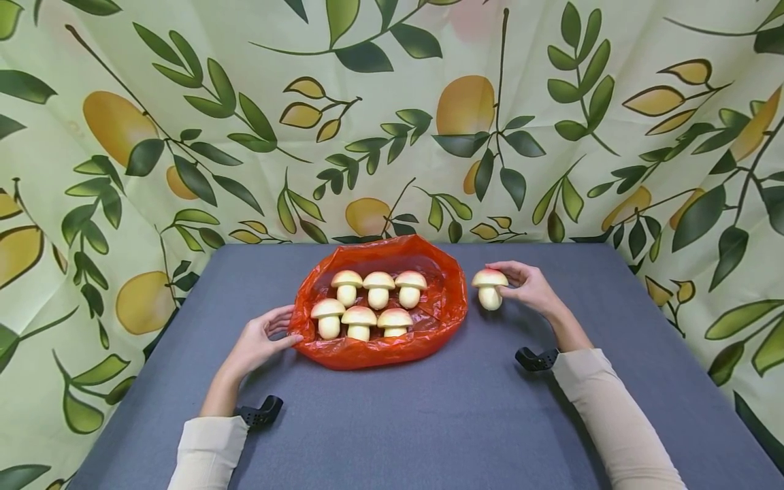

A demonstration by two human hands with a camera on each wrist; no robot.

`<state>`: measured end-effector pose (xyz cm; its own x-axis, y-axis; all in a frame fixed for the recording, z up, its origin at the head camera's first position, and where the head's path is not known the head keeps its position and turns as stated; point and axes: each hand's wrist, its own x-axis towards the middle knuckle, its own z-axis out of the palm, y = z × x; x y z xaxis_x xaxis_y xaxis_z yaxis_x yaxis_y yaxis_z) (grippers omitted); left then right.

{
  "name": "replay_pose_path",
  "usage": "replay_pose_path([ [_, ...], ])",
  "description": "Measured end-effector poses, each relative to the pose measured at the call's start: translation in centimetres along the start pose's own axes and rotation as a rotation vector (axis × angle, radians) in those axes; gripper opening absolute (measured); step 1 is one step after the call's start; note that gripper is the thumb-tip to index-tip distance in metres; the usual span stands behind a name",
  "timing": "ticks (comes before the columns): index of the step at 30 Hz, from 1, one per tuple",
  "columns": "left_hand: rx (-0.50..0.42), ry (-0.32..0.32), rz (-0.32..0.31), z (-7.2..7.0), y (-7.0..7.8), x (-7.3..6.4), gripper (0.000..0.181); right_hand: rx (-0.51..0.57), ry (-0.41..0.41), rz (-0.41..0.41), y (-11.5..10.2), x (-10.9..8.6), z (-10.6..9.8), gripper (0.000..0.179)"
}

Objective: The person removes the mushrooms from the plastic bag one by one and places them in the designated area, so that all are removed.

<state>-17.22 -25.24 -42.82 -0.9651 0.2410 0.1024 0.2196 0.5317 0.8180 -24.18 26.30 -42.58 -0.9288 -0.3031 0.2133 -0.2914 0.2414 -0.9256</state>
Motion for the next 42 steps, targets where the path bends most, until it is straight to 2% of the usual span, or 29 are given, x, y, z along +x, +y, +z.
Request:
replay_pose_path([
  [6, 0.006, -0.004, 0.001, 0.1, -0.2, 0.0, 0.058, 0.024, 0.003, 0.017, 1.0, 0.2, -0.1, 0.047],
  [17, 0.011, 0.001, 0.003, 0.0, 0.0, 0.0, 0.058, 0.109, 0.008, -0.010, 2.9, 0.5, 0.1, 0.046],
  [20, 0.005, -0.001, 0.000, 0.0, 0.1, 0.0, 0.058, 0.124, 0.019, 0.008, 3.3, 0.6, 0.1, 0.047],
  [24, 0.008, 0.002, -0.001, 0.1, 0.0, 0.0, 0.058, 0.126, 0.025, 0.050, 3.8, 0.7, 0.2, 0.046],
  [32, 0.011, -0.002, -0.005, 0.1, 0.0, 0.1, 0.058, 0.133, 0.006, 0.015, 4.6, 0.9, 0.1, 0.047],
  [42, 0.009, -0.010, -0.011, 0.1, -0.2, 0.2, 0.058, 0.091, 0.031, 0.094, 4.3, 0.9, 0.4, 0.053],
])
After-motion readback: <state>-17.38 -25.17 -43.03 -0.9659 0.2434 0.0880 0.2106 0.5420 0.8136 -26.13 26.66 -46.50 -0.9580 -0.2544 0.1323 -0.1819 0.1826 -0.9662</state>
